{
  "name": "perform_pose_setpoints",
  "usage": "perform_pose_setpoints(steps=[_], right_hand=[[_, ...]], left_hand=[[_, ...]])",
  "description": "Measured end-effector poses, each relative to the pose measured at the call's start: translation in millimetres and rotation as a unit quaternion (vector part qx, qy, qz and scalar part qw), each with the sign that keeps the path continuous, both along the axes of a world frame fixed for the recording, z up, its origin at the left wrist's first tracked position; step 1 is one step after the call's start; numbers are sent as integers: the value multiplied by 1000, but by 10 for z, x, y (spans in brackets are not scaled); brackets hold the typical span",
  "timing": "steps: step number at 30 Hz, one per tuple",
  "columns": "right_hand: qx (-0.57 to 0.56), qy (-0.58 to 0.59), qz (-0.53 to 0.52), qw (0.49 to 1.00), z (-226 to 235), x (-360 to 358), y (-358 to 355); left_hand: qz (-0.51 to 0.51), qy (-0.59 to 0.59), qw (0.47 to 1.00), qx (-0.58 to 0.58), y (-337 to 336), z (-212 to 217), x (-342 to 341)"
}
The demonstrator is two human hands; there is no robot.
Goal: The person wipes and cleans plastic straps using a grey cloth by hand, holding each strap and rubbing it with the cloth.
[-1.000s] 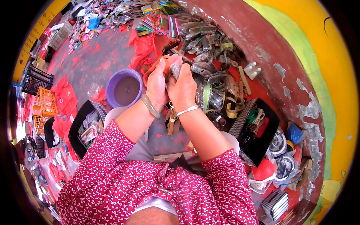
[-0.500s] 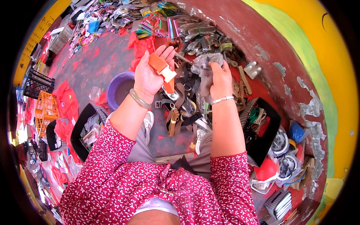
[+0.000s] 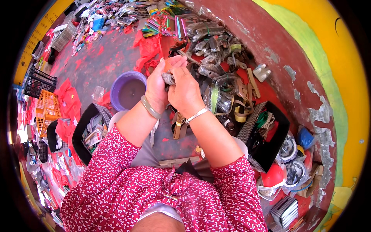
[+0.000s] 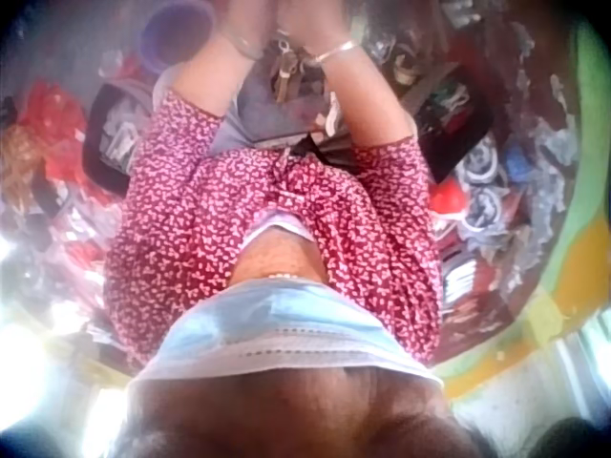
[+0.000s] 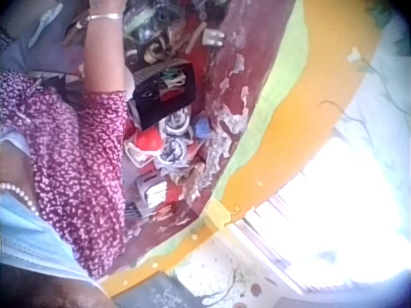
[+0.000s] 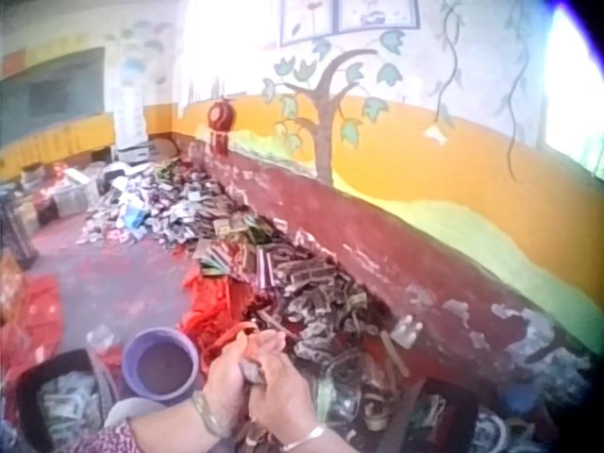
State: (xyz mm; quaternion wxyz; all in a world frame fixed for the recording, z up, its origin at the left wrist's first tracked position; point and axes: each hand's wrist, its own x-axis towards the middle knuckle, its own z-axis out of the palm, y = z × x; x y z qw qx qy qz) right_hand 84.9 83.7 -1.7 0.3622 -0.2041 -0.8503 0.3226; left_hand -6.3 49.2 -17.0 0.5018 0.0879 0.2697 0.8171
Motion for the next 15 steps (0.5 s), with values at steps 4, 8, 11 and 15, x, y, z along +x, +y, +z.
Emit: perform_pose_setpoints(steps=[4,8,11,15], right_hand=[[-69,-74,20,995,-6,21,91],[-328,-131,93,931,20,105,204],[-554,-1,201,808,47,408,466],[-511,218,24,831,272,698,748]], left_hand=[[-4,56,998,9,-26,-21,9],[-68,42,996,39,-18,-101,-34],[-88,-15,993,75,56,-20,-73],[-57,-20,995,74,24,161,-157]])
